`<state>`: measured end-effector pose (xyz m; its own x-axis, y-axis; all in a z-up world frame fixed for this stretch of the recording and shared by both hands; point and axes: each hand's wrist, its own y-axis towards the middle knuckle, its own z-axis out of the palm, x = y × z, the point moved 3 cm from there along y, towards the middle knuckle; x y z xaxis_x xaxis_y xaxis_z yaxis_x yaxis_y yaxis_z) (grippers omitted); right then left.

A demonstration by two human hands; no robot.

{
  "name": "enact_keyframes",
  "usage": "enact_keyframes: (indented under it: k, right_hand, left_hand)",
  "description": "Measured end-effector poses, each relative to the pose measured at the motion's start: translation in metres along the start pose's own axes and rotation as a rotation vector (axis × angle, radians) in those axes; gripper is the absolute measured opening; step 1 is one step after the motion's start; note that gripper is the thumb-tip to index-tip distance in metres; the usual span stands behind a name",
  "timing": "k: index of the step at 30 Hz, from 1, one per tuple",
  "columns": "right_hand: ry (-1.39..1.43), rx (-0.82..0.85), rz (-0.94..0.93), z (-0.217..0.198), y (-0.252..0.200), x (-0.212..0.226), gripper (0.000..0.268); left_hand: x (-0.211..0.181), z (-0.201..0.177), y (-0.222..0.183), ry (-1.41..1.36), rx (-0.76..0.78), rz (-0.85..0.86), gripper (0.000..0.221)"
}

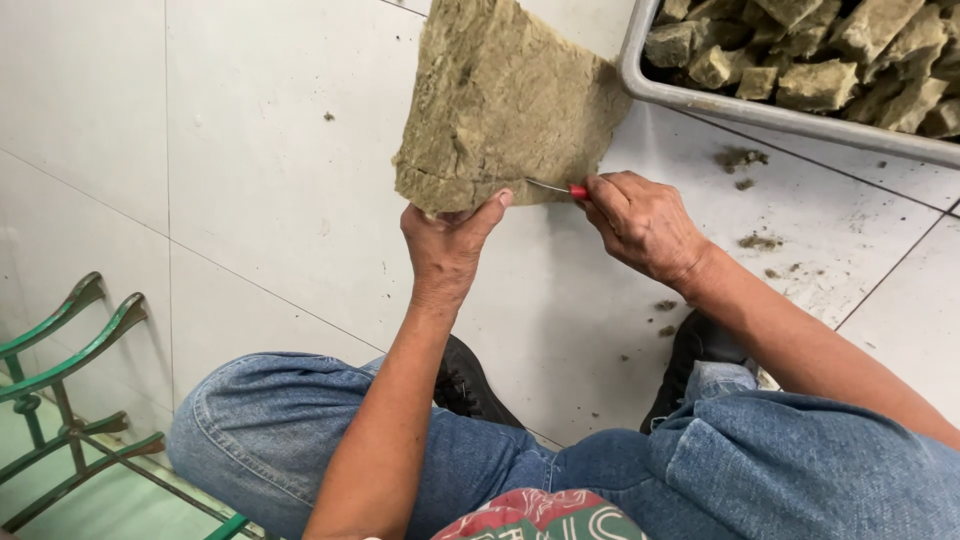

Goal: Cutting rockwool slabs into small cubes for seed germination using a knife.

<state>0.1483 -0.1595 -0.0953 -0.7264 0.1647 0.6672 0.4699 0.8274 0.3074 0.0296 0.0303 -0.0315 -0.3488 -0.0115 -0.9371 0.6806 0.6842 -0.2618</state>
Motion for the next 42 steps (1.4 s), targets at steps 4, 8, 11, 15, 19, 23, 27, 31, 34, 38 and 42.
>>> enact_keyframes:
  k: [4,8,11,15,19,23,27,31,34,38,42]
  right_hand:
    - [0.005,0.023,0.034,0.010,-0.009,-0.017,0.017]
    - [-0.021,0.038,0.052,0.012,-0.016,-0.023,0.016]
    - [-0.019,0.053,0.085,0.010,-0.017,-0.020,0.016]
    - [0.026,0.029,0.067,-0.013,-0.017,0.004,0.019]
    - [0.216,-0.083,0.149,-0.039,-0.036,0.025,0.017]
    - [0.541,-0.149,0.705,-0.035,-0.059,0.008,0.023]
    - [0.659,-0.038,0.980,-0.016,-0.062,-0.010,0.026]
    - [0.834,-0.125,0.840,-0.005,-0.061,-0.033,0.028]
    - [0.761,-0.136,0.820,-0.015,-0.052,-0.033,0.027]
    - [0.660,-0.105,0.826,-0.008,-0.048,-0.033,0.026]
    - [0.795,-0.138,0.610,0.004,-0.028,-0.028,0.024]
  left_hand:
    - [0.009,-0.002,0.003,-0.019,0.003,-0.003,0.027]
    - [0.006,-0.001,0.004,-0.062,0.002,-0.029,0.026]
    - [0.016,0.004,0.004,-0.139,0.027,-0.012,0.027]
    - [0.034,-0.003,0.015,-0.413,-0.038,-0.181,0.038]
    - [0.077,-0.028,0.019,-0.765,-0.069,-0.384,0.046]
    - [0.133,-0.012,0.004,-1.044,-0.250,-0.530,0.048]
    - [0.159,0.050,-0.037,-1.217,-0.297,-0.647,0.047]
    - [0.133,0.084,-0.071,-1.186,-0.054,-0.829,0.047]
    - [0.103,0.067,-0.052,-0.325,0.386,-0.675,0.044]
    - [0.070,0.017,0.002,0.868,-0.175,0.376,0.050]
    - [0.121,0.005,0.002,0.673,0.042,-0.281,0.098]
